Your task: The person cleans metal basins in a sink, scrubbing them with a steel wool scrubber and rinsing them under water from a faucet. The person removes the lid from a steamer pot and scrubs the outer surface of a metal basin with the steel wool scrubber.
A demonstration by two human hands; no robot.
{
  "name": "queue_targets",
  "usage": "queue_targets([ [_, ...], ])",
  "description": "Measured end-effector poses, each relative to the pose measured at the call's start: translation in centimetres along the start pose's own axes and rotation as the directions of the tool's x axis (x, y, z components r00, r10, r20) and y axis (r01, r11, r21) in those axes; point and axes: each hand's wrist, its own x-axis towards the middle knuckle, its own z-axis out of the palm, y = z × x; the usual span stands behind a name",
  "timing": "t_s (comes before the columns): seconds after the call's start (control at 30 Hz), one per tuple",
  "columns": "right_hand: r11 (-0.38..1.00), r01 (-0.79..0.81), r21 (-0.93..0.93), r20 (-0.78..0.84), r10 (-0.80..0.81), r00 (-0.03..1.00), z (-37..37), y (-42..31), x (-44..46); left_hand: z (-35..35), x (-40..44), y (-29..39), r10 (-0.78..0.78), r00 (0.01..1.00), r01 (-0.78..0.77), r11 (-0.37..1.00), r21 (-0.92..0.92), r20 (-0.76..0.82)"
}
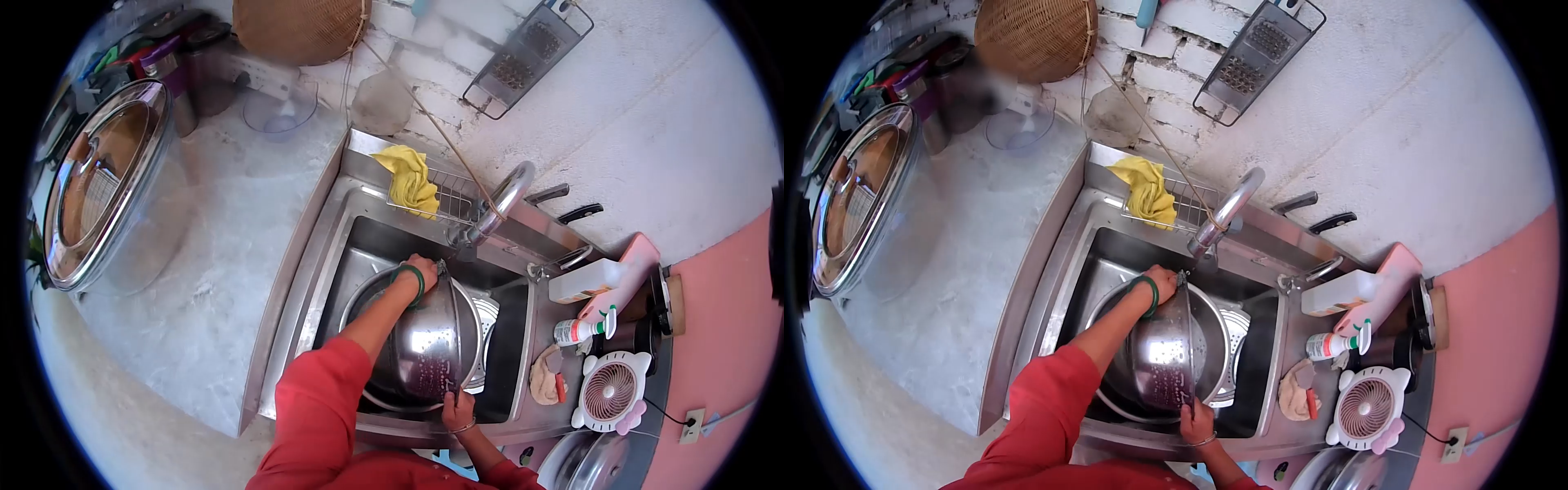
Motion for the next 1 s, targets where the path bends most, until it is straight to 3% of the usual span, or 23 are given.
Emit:
queue_targets([
  [0.07, 0.999, -0.007, 0.037, 0.013, 0.006, 1.000, 0.3, 0.4, -0.4, 0.4, -6.8, 1.8, 0.118, 0.912, -0.189, 0.971, -0.147, -0.393],
  [0.13, 0.997, -0.018, 0.070, 0.028, 0.016, 0.999, 0.4, 0.5, -0.4, 1.8, -12.0, 2.9, 0.308, 0.739, -0.385, 0.923, -0.001, -0.599],
  [0.2, 0.998, -0.061, 0.007, 0.009, 0.061, 0.998, 0.2, 0.1, -0.3, 2.6, -16.8, 4.0, 0.344, 0.708, -0.433, 0.901, 0.005, -0.617],
  [0.27, 0.996, -0.024, 0.084, -0.022, 0.026, 0.999, -1.1, -4.3, 2.9, 5.0, -20.4, 4.1, 0.394, 0.728, -0.439, 0.896, 0.060, -0.560],
  [0.3, 0.914, -0.166, 0.370, -0.084, 0.211, 0.974, -1.1, -5.3, 4.3, 6.8, -21.7, 4.0, 0.386, 0.730, -0.434, 0.899, 0.053, -0.565],
  [0.33, 0.733, -0.258, 0.630, -0.094, 0.401, 0.911, -1.1, -6.0, 5.7, 8.6, -22.7, 3.8, 0.399, 0.713, -0.428, 0.899, 0.093, -0.577],
  [0.4, 0.704, -0.433, 0.563, 0.089, 0.469, 0.879, -1.3, -6.2, 10.0, 10.1, -23.0, 3.7, 0.418, 0.684, -0.424, 0.895, 0.140, -0.599],
  [0.47, 0.707, -0.500, 0.501, 0.232, 0.447, 0.864, -1.0, -7.7, 13.9, 11.0, -23.2, 3.6, 0.420, 0.613, -0.414, 0.892, 0.180, -0.670],
  [0.5, 0.707, -0.500, 0.499, 0.232, 0.448, 0.864, -0.5, -8.0, 14.5, 11.1, -22.9, 3.3, 0.460, 0.585, -0.410, 0.878, 0.246, -0.667],
  [0.57, 0.900, -0.410, 0.145, 0.054, 0.407, 0.912, 0.8, -8.3, 15.3, 10.7, -22.3, 3.4, 0.404, 0.584, -0.403, 0.897, 0.180, -0.704],
  [0.6, 0.931, -0.361, -0.056, 0.028, 0.363, 0.931, 0.7, -9.7, 14.8, 10.6, -22.0, 3.4, 0.344, 0.585, -0.396, 0.911, 0.112, -0.734],
  [0.7, 0.946, -0.322, -0.044, -0.033, 0.320, 0.947, 0.6, -10.2, 12.6, 9.0, -21.4, 4.0, 0.281, 0.612, -0.397, 0.917, 0.020, -0.739],
  [0.77, 0.977, -0.199, -0.077, -0.062, 0.194, 0.979, 0.3, -9.6, 10.9, 7.4, -20.9, 4.6, 0.271, 0.603, -0.413, 0.911, -0.003, -0.750],
  [0.87, 0.983, -0.181, -0.005, -0.088, 0.180, 0.980, -0.4, -7.9, 8.5, 6.1, -18.9, 4.2, 0.210, 0.647, -0.306, 0.952, 0.003, -0.733],
  [0.9, 0.992, -0.129, -0.005, -0.147, 0.127, 0.981, -0.4, -7.2, 7.4, 5.1, -18.0, 4.2, 0.193, 0.638, -0.309, 0.951, -0.018, -0.745],
  [1.0, 0.989, -0.142, 0.039, -0.121, 0.145, 0.982, -0.6, -5.4, 5.0, 2.8, -13.1, 2.8, 0.161, 0.651, -0.334, 0.938, -0.090, -0.742],
])
